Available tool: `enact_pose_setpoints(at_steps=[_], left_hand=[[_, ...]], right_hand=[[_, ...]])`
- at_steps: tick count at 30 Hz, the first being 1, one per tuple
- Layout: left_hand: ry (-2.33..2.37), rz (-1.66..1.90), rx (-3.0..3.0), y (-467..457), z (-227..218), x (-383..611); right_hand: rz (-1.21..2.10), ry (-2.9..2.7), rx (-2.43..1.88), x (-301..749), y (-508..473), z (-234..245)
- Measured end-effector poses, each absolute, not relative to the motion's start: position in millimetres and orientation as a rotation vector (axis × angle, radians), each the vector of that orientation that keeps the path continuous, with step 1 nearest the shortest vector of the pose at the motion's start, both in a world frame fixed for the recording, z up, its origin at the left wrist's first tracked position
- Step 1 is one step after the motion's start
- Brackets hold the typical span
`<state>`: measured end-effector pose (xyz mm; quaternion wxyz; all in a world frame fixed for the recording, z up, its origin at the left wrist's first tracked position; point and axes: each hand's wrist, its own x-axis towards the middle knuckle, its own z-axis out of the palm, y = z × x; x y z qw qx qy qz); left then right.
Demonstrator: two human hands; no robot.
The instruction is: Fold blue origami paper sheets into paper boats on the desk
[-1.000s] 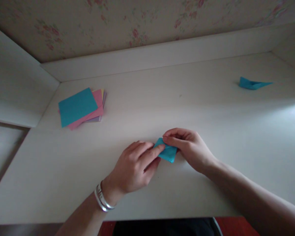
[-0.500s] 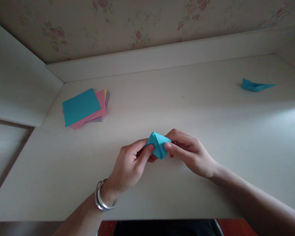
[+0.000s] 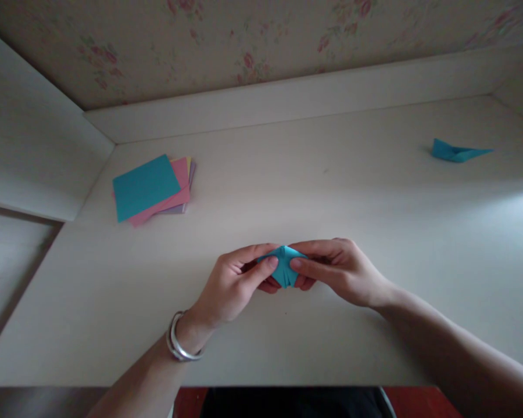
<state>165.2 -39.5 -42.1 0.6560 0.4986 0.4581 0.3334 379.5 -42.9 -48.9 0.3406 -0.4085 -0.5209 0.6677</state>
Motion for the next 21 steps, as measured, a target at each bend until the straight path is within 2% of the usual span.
enact_pose_setpoints(at_steps=[5,12,21], left_hand=[[0.999,0.785,0.949,-36.9,-43.9,164.0],[0.918,0.702,1.026,-39.3,-39.4,158.4],[1.033,0.685,1.237,-42.6,-37.3,165.0]], right_hand=[[1.818,-1.195,-0.966,381.3,-43.9,-48.4],[1.575,-1.160,-1.071,376.9,-47.8,-42.6],[1.454,-1.271,-1.263,376.0,-46.4,-44.6]])
